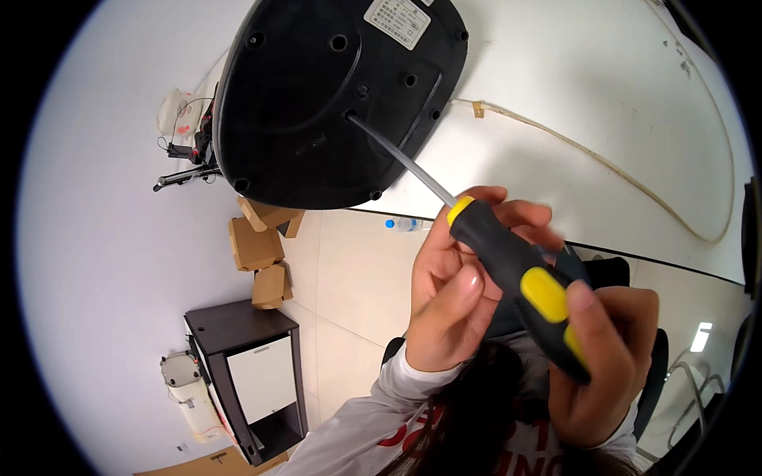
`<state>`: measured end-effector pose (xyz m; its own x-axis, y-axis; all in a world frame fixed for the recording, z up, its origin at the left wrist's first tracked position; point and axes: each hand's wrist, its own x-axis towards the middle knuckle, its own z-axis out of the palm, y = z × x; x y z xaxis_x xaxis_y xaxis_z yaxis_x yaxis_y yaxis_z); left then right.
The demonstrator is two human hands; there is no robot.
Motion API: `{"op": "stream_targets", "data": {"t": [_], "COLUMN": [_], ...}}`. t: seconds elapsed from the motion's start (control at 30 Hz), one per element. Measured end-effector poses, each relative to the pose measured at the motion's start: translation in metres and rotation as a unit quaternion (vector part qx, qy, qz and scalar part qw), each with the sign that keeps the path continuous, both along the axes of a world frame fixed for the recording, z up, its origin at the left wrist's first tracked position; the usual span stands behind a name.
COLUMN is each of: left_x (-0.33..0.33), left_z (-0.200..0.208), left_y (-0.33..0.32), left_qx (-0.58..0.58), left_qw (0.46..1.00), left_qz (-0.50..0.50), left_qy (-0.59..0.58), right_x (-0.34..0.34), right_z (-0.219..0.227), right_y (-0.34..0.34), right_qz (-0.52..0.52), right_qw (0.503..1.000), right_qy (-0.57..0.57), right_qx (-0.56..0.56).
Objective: The person uses a screwdriver to remove screws from the base of a small appliance, then separates the base from the main body. The person repeats this process on a second similar appliance, removing screws and detaching the base.
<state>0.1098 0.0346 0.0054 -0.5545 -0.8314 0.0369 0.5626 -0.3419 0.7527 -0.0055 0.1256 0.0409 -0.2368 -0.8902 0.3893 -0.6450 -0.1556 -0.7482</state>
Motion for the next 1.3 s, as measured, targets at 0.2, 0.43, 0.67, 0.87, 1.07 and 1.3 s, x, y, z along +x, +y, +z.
{"op": "stream_targets", "data": {"t": [0.2, 0.43, 0.67, 0.87, 1.07, 1.3], "left_x": [-0.001, -0.009, 0.007, 0.000, -0.005, -0.003], "left_z": [0.004, 0.015, -0.026, 0.000, 0.008, 0.000], "left_y": [0.010, 0.022, 0.009, 0.009, 0.002, 0.011], "left_qx": [0.027, 0.132, 0.131, 0.041, 0.072, 0.091], "left_qw": [0.998, 0.963, 0.914, 0.981, 0.983, 0.972], "left_qz": [0.016, 0.039, -0.087, -0.039, -0.099, -0.020], "left_qy": [-0.046, 0.233, 0.374, 0.186, 0.139, 0.214], "right_x": [0.008, 0.004, 0.016, 0.031, 0.016, -0.011], "right_z": [0.005, -0.012, -0.038, -0.020, -0.036, -0.001], "right_y": [0.001, 0.003, -0.033, -0.051, -0.027, -0.024], "right_qz": [0.030, 0.029, -0.074, -0.210, 0.066, 0.160], "right_qw": [0.999, 0.983, 0.942, 0.888, 0.918, 0.917], "right_qy": [0.000, -0.168, 0.066, -0.029, -0.275, -0.344], "right_qx": [0.012, -0.071, -0.320, -0.408, -0.277, -0.125]}}
